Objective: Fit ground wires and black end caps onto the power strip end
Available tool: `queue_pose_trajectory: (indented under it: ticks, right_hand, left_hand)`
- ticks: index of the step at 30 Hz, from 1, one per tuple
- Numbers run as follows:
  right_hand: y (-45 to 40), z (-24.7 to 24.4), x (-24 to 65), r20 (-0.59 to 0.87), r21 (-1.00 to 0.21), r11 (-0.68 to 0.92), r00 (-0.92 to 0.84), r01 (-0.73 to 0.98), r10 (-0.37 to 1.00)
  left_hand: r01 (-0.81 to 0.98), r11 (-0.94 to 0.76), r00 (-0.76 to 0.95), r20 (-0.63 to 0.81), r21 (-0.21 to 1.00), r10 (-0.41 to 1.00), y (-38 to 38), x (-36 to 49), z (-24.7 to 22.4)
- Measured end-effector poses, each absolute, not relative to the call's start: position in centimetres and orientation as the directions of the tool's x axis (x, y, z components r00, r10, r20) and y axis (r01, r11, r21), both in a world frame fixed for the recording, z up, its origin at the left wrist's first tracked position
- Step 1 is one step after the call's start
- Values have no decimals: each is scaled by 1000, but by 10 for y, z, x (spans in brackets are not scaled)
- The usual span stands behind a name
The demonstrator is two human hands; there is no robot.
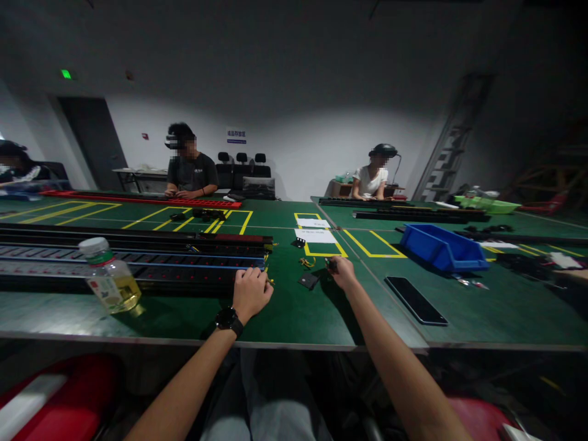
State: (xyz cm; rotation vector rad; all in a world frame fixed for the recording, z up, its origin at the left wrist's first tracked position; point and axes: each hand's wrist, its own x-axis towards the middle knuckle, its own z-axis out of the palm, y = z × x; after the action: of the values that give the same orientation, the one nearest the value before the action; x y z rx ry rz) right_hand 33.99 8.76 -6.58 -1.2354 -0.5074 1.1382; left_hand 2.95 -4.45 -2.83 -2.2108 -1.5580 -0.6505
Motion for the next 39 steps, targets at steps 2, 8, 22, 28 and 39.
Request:
queue_pose_trajectory:
  ticks: [2, 8, 22, 28, 39]
  right_hand:
    - [87, -65, 340, -247, -915, -73, 411, -396, 877]
    - [84, -63, 341, -214, -912, -27, 419, -409, 883]
    - [84, -63, 337, -178, -911, 19, 432, -413, 884]
    - [82, -62, 337, -167, -916, 25, 436, -401, 884]
    - [81, -63, 336, -148, -925, 29, 427, -380, 892]
  left_hand:
    - [945, -327, 287, 560, -31, 777, -44, 30, -29]
    - [943, -331, 288, 566, -28, 773, -45, 30, -28]
    - [943, -333, 288, 560, -24, 777, -45, 29, -27]
    - [944, -331, 281, 562, -13, 778, -44, 29, -28]
    - [946, -322, 284, 561, -32, 777, -44, 29, -28]
